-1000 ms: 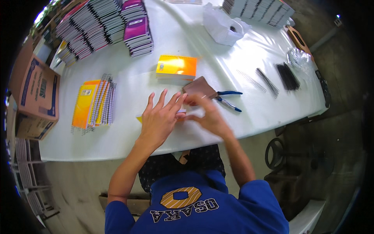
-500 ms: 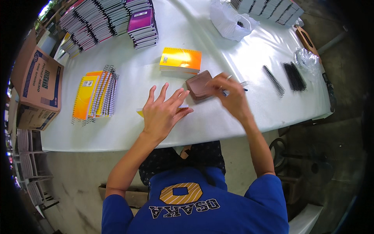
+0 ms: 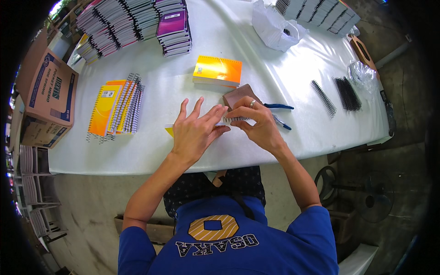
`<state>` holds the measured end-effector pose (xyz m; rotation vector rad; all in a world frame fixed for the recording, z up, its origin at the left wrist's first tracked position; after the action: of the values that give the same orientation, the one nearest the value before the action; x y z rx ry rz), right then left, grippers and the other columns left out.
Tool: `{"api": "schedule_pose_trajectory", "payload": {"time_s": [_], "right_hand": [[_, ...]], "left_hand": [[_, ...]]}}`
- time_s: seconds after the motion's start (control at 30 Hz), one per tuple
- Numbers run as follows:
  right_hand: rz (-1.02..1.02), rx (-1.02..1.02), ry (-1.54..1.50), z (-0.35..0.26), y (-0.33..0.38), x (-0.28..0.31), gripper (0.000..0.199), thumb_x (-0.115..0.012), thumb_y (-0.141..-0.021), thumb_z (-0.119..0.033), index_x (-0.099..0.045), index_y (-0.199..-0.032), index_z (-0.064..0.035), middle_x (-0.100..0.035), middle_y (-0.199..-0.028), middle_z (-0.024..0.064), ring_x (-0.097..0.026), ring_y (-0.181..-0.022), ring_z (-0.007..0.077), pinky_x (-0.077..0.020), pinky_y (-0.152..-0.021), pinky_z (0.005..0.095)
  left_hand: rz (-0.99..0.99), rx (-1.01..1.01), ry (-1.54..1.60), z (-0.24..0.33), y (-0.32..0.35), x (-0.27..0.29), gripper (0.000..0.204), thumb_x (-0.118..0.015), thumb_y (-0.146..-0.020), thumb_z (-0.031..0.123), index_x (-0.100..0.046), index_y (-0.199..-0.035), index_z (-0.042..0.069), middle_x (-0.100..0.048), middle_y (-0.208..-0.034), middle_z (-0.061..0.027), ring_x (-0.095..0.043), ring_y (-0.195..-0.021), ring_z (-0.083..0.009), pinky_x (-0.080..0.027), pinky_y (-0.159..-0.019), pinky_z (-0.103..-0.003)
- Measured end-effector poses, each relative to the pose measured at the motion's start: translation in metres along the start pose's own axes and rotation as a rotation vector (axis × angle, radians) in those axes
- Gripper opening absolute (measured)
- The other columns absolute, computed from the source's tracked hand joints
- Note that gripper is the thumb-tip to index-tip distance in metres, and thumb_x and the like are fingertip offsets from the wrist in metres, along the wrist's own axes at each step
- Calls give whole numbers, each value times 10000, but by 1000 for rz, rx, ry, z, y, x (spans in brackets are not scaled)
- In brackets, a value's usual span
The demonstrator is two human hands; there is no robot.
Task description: The person binds notebooks by sliding a wire spiral through the holes, trimming the excess wire with pliers, and placing the finished notebook onto a stack.
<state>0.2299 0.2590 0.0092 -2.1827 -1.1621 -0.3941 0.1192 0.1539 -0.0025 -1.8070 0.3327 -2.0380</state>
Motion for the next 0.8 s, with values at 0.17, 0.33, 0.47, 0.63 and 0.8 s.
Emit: {"api": "schedule_pose_trajectory", "payload": {"time_s": [0.17, 0.33, 0.47, 0.63, 0.8], "right_hand": [[49, 92, 22, 1, 5, -4, 241, -712, -761, 87, -681, -948, -60, -592, -1011, 81, -610, -901, 257, -529, -735, 335], [107, 172, 24, 10, 13, -10, 223, -704, -753, 104, -664, -913, -46, -594, -992, 71, -587, -917, 253, -502, -731, 345], [166, 221, 24, 12, 16, -6, 216, -709, -749, 104, -664, -904, -40, -597, -956, 61, -580, -892, 240, -489, -727, 345], [166, 208, -26, 11, 16, -7, 208, -707, -758, 102, -666, -907, -36, -599, -947, 59, -584, -859, 227, -498, -695, 322], [-6, 184, 125, 3, 15, -8, 222, -696, -820, 11, -637, -1029, -33, -602, -976, 102, -624, -885, 268, -528, -686, 358]], "left_hand": [[37, -15, 30, 0, -1, 1, 525, -721, -786, 450, -645, -1238, 193, -687, -1185, 20, -598, -1167, -325, -370, -1048, -566], [-46, 8, 29, -2, -2, -1, 611, -689, -772, 494, -596, -1315, 230, -665, -1242, 37, -570, -1220, -318, -362, -1068, -550], [-64, 9, 34, -2, -2, 0, 621, -686, -773, 498, -586, -1324, 228, -668, -1237, 30, -570, -1220, -320, -367, -1065, -547], [-67, 1, 32, -2, -4, 0, 615, -680, -781, 497, -586, -1325, 226, -673, -1226, 29, -571, -1220, -318, -372, -1060, -546], [-65, 4, 44, -2, -3, -1, 612, -674, -786, 496, -582, -1327, 224, -677, -1217, 28, -567, -1225, -319, -373, -1057, -547]]}}
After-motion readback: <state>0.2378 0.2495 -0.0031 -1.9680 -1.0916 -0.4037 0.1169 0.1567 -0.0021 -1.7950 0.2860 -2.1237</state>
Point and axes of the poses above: each hand's wrist, its own y-axis away from the middle knuckle, its own x-axis out of the back of the hand, z = x × y, the point moved 6 cm from there along -y, towards the middle knuckle
